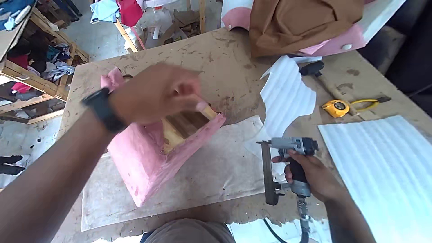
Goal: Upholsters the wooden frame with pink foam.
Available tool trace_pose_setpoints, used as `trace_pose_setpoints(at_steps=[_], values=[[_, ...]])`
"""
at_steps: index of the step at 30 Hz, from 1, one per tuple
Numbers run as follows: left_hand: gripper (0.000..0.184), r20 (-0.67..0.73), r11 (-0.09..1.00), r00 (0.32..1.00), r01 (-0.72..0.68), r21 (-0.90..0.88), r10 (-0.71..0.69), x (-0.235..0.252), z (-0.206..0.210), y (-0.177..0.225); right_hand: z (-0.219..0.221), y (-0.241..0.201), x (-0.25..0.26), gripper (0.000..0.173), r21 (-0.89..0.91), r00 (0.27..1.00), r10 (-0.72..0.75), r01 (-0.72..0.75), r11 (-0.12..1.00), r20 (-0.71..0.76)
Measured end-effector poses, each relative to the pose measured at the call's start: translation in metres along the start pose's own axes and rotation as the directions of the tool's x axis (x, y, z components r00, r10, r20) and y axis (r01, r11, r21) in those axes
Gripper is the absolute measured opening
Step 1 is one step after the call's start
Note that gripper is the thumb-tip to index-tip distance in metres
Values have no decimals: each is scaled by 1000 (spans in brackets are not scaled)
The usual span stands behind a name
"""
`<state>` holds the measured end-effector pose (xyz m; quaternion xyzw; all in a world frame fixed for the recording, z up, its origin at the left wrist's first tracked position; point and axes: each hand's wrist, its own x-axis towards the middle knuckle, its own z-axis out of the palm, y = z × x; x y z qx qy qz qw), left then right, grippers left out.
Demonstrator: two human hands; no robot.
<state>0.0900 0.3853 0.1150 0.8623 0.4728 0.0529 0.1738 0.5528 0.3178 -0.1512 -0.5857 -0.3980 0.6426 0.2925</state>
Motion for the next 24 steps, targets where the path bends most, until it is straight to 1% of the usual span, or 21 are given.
trace_pose_setpoints(at_steps=[2,3,5,6,8,10,12,13,15,18,20,22,24], values=[[43,-19,997,1000,24,68,-23,-52,14,-14,-21,42,6,45,93,997,38,-31,995,-68],[44,-53,996,998,24,91,-19,-70,26,-22,-25,54,6,45,123,994,42,-30,992,-97],[45,-174,995,985,18,95,-1,-95,51,-31,-20,54,0,45,133,994,17,-2,991,-112],[46,-243,997,970,21,72,-3,-102,62,-34,-11,44,-7,45,113,995,-2,13,993,-97],[47,-386,999,922,9,36,5,-106,83,-39,10,6,-17,46,30,999,-48,48,998,-7],[47,-516,999,856,-20,27,31,-102,105,-46,37,-44,-24,46,-80,992,-67,75,994,103],[51,-632,998,773,-64,7,54,-97,120,-50,62,-99,-24,41,-171,974,-89,125,977,207],[51,-666,997,745,-75,-7,52,-96,124,-51,74,-125,-21,39,-206,961,-92,148,967,260],[50,-694,996,719,-80,-29,37,-97,126,-51,93,-165,-7,37,-265,935,-70,170,949,349],[46,-703,995,710,-84,-50,24,-98,127,-52,108,-190,20,36,-344,892,16,157,926,451],[45,-709,995,704,-85,-47,27,-98,129,-54,118,-196,28,35,-390,883,65,138,910,465],[47,-715,995,699,-85,-53,22,-99,130,-54,132,-197,29,34,-410,886,83,127,903,456],[49,-713,995,701,-84,-61,15,-98,128,-53,134,-199,35,34,-438,879,105,126,890,466]])
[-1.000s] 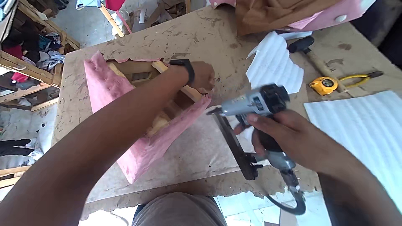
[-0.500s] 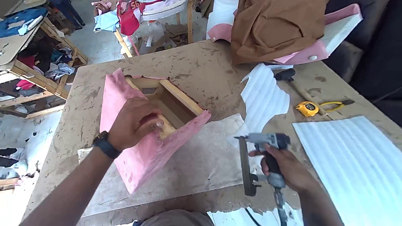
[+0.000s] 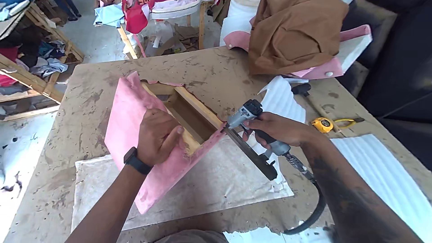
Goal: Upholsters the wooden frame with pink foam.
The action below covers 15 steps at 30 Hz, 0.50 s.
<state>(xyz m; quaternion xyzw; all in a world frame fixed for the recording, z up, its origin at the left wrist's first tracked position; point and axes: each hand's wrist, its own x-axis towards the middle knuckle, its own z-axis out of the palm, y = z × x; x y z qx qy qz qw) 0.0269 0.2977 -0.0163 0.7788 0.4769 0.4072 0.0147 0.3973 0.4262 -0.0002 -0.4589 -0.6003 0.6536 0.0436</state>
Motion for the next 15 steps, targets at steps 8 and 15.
trace_pose_setpoints(at_steps=[8,15], values=[[51,3,1000,1000,1,1,-1,2,0,0,-14,-4,7,33,-41,998,40,-38,998,50],[50,-91,958,996,-20,-285,-6,2,-10,9,-20,25,3,37,35,996,71,-69,997,-50]])
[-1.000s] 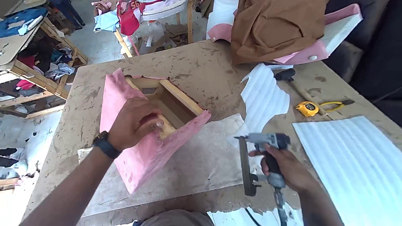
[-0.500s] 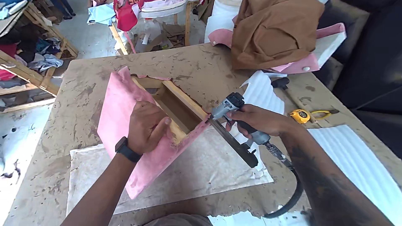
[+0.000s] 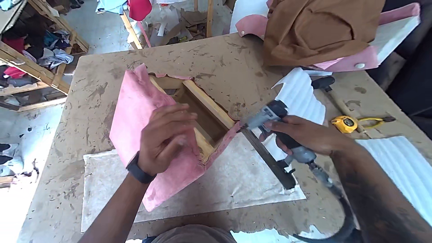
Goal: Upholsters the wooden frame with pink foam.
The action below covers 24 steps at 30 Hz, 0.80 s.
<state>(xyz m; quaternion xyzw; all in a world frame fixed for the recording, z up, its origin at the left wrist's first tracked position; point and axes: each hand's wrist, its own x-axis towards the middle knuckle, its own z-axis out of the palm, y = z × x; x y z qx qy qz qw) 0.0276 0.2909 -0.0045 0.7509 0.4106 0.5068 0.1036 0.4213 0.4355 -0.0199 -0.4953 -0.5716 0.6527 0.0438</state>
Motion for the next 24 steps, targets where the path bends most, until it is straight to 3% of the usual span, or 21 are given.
trace_pose_setpoints(at_steps=[2,5,8,10,12,14,16,17,19,21,24], values=[[55,-143,993,984,115,36,-109,-30,-17,8,-5,55,-6,42,137,991,7,11,991,-131],[48,-280,927,908,355,123,-311,-120,-40,9,-15,173,-12,43,324,966,41,46,945,-256],[51,-315,812,794,574,104,-521,-215,-48,19,-11,266,-18,46,451,903,146,58,891,-404],[57,-370,705,667,708,46,-646,-265,-43,27,-6,287,-27,47,487,811,243,58,872,-533],[63,-434,558,470,824,-96,-769,-299,-35,32,-2,290,-31,49,436,719,310,-10,900,-622],[64,-435,392,235,864,-317,-869,-315,-23,34,5,291,-37,54,185,609,275,-208,960,-744],[59,-334,252,64,790,-559,-941,-314,-7,31,15,277,-44,61,-87,587,115,-304,949,-801],[58,-277,202,15,724,-659,-961,-309,0,28,27,259,-43,64,-194,581,-22,-236,952,-814],[68,-155,134,12,574,-808,-988,-300,12,26,73,208,-32,58,-331,544,-329,98,939,-772],[81,-76,102,78,416,-904,-994,-287,20,21,127,143,-7,57,-366,480,-591,484,795,-648],[77,-80,116,135,281,-953,-988,-265,20,30,186,51,34,73,-423,347,-833,738,526,-430]])
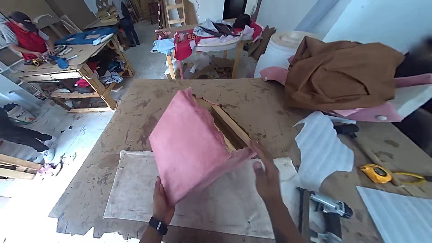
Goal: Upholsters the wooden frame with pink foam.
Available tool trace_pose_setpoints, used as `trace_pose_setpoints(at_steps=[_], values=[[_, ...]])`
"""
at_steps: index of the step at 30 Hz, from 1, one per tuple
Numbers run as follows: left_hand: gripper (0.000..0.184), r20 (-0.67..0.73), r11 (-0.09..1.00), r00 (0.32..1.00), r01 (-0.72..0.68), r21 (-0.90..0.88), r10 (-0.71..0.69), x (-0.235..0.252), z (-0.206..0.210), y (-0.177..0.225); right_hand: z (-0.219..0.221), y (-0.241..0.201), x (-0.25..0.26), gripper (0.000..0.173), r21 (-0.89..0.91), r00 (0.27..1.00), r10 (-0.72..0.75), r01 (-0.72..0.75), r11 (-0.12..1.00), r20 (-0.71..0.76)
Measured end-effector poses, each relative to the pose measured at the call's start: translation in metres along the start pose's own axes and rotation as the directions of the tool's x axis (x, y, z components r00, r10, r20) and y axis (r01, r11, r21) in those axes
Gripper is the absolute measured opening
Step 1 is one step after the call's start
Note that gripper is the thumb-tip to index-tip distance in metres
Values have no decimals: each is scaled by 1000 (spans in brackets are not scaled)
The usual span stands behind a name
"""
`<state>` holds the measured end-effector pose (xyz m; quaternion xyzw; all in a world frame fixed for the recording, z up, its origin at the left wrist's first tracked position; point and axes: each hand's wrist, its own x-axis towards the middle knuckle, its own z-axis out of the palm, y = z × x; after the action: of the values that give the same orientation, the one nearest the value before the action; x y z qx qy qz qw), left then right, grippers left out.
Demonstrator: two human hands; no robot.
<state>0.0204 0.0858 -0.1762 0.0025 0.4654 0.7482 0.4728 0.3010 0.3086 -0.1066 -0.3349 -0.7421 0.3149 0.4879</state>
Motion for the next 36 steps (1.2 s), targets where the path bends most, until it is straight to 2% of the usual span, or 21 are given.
trace_pose_setpoints(at_steps=[2,4,6,9,11,13,14,16,17,19,21,23,25,26,27,29,30,31,33,34,36], values=[[66,30,994,994,-106,6,105,-14,18,10,36,-15,39,65,95,998,-44,49,994,-54],[59,60,959,960,-277,55,274,-41,37,29,49,-27,66,49,296,968,93,-21,955,-233],[79,230,830,840,-532,169,492,-63,58,74,44,-52,95,43,434,922,260,-117,893,-286],[104,578,400,536,-844,358,615,-108,103,156,32,-76,108,53,608,853,514,-366,705,-83],[110,766,41,420,-887,461,487,-131,151,203,46,-66,106,60,639,810,583,-483,598,66],[113,868,-253,407,-842,477,283,-119,200,231,70,-44,99,65,539,765,618,-603,588,183],[109,888,-332,420,-824,459,186,-101,214,236,84,-34,94,67,431,724,650,-675,599,231],[93,869,-366,494,-810,459,-4,-52,207,231,106,-22,69,69,293,672,700,-738,608,241],[87,836,-397,543,-787,472,-83,-26,192,222,112,-23,57,72,286,687,696,-723,629,209],[79,797,-514,599,-709,484,-76,16,150,208,124,-30,28,74,288,759,621,-649,704,195],[78,826,-628,563,-633,453,29,35,112,203,144,-41,-13,72,205,783,566,-617,760,258],[79,871,-579,491,-711,399,-3,40,96,209,164,-42,-44,68,114,729,592,-658,744,345],[55,949,-346,312,-886,307,42,37,72,225,174,-36,-58,68,121,708,633,-691,713,313],[40,957,-232,247,-932,278,154,32,56,234,172,-35,-59,70,94,709,643,-690,718,290],[29,917,-152,231,-944,291,325,26,34,240,167,-36,-57,75,41,716,648,-678,734,259],[26,692,-64,329,-877,476,642,19,-20,242,156,-42,-48,90,-57,737,644,-648,760,207],[39,556,16,437,-796,604,707,25,-50,240,156,-42,-41,98,-86,737,643,-641,763,209],[64,431,137,597,-677,723,677,36,-79,235,159,-40,-32,103,-104,729,643,-639,762,236],[108,232,333,892,-371,867,388,54,-112,218,171,-37,-14,92,-107,688,651,-657,746,321],[112,177,361,957,-252,898,229,63,-113,210,180,-37,-4,78,-103,672,654,-666,739,347],[101,118,312,989,-139,940,86,84,-102,200,191,-37,5,59,-83,657,645,-673,735,390]])
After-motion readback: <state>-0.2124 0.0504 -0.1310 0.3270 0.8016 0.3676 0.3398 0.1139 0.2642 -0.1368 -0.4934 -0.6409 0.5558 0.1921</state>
